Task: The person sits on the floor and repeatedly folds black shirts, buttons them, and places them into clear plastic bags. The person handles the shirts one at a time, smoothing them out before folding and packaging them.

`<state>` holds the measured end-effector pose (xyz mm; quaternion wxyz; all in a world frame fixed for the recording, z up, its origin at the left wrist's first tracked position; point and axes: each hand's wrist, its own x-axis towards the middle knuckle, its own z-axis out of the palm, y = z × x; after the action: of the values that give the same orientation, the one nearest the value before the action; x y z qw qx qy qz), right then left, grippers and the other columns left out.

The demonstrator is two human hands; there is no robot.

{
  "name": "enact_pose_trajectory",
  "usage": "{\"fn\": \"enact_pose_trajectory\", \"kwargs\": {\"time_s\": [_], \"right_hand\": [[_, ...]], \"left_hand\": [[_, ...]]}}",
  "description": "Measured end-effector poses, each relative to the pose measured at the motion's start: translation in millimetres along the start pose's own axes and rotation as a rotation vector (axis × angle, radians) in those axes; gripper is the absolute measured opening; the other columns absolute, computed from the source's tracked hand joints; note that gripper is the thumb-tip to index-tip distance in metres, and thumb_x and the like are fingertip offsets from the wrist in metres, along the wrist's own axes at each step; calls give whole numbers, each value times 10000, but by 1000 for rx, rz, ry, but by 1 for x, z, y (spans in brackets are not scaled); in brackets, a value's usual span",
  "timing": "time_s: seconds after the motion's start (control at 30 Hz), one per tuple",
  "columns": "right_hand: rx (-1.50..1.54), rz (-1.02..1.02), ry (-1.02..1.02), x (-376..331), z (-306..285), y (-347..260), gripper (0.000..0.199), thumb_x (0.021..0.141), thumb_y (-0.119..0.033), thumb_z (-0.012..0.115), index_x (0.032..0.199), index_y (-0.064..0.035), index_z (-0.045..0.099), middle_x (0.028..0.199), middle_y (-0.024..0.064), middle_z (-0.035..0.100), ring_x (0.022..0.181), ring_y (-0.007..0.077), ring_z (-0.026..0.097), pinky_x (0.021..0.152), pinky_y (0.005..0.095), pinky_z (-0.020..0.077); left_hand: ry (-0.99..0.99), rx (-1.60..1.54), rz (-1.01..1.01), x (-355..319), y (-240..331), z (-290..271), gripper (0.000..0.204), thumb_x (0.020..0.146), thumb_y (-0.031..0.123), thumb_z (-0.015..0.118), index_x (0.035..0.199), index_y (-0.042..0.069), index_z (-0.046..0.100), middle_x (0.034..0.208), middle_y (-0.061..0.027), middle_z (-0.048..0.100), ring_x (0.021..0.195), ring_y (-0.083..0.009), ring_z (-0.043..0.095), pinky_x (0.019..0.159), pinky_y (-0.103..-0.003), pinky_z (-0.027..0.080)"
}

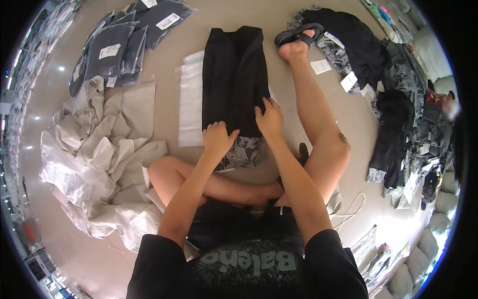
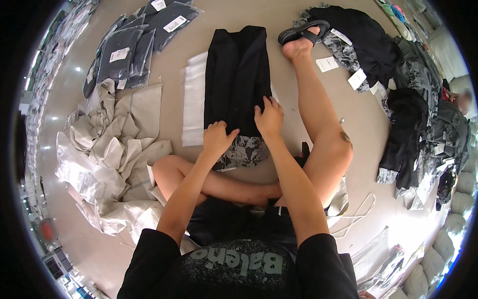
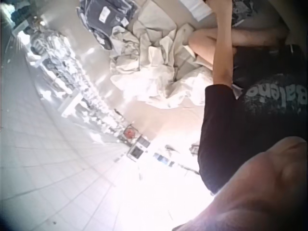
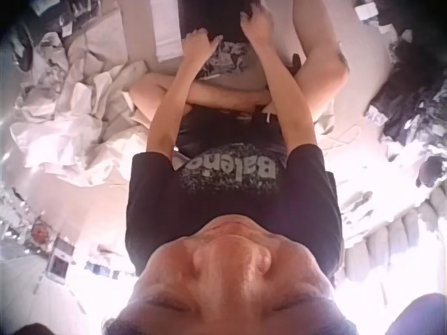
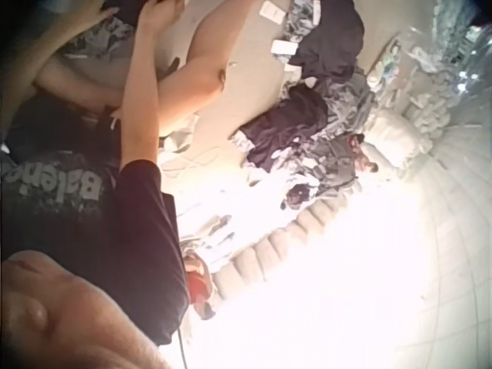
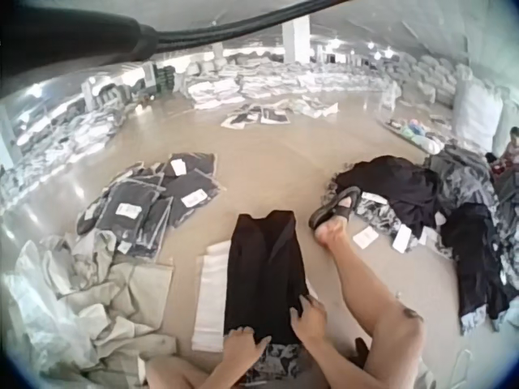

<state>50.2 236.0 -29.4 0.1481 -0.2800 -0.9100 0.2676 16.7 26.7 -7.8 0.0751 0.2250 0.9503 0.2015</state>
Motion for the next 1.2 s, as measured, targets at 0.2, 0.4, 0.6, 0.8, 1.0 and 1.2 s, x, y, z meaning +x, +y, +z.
{"fn": "enact_pose_trajectory", "kwargs": {"time_s": [0.2,0.4,0.6,0.8,1.0,1.2], "right_hand": [[150,-153,158,9,-23,-30,288,998,-212,709,1222,-51,791,1287,120,711,1198,370,639,1050,487,499],[266,-291,-86,-18,34,-27,360,1070,-346,624,1156,-51,812,1221,129,716,1095,379,650,984,472,522],[283,-245,-8,-30,35,-27,376,1032,-384,683,1189,-63,800,1267,105,698,1115,361,642,969,467,522],[163,-367,9,-42,40,-23,408,961,-263,764,1337,-108,724,1381,67,625,1204,334,598,1004,475,486],[116,-356,2,-50,39,-29,475,926,-210,787,1384,-125,691,1410,58,606,1233,321,581,1023,469,468],[90,-381,60,-56,25,-36,491,919,-180,771,1400,-137,683,1423,61,599,1258,320,568,1036,467,461]], "left_hand": [[-39,-900,-172,0,-3,-10,412,1020,267,715,806,40,445,741,-106,480,680,-210,451,626,-378,387],[-242,-527,-281,-39,-54,9,278,1052,238,661,900,37,545,752,-152,551,694,-302,581,666,-430,454],[354,-228,186,-15,-22,-24,249,862,103,830,972,34,617,898,-146,699,823,-349,687,713,-468,538],[262,-199,67,14,-13,10,234,872,163,832,1048,64,713,987,-120,755,952,-359,709,824,-469,561],[333,-386,-26,20,-18,21,167,887,182,826,898,25,768,845,-147,758,807,-347,736,717,-432,570],[528,-829,-546,43,-134,-65,259,1008,293,739,989,43,805,785,-80,760,705,-161,703,713,-361,557]]}}
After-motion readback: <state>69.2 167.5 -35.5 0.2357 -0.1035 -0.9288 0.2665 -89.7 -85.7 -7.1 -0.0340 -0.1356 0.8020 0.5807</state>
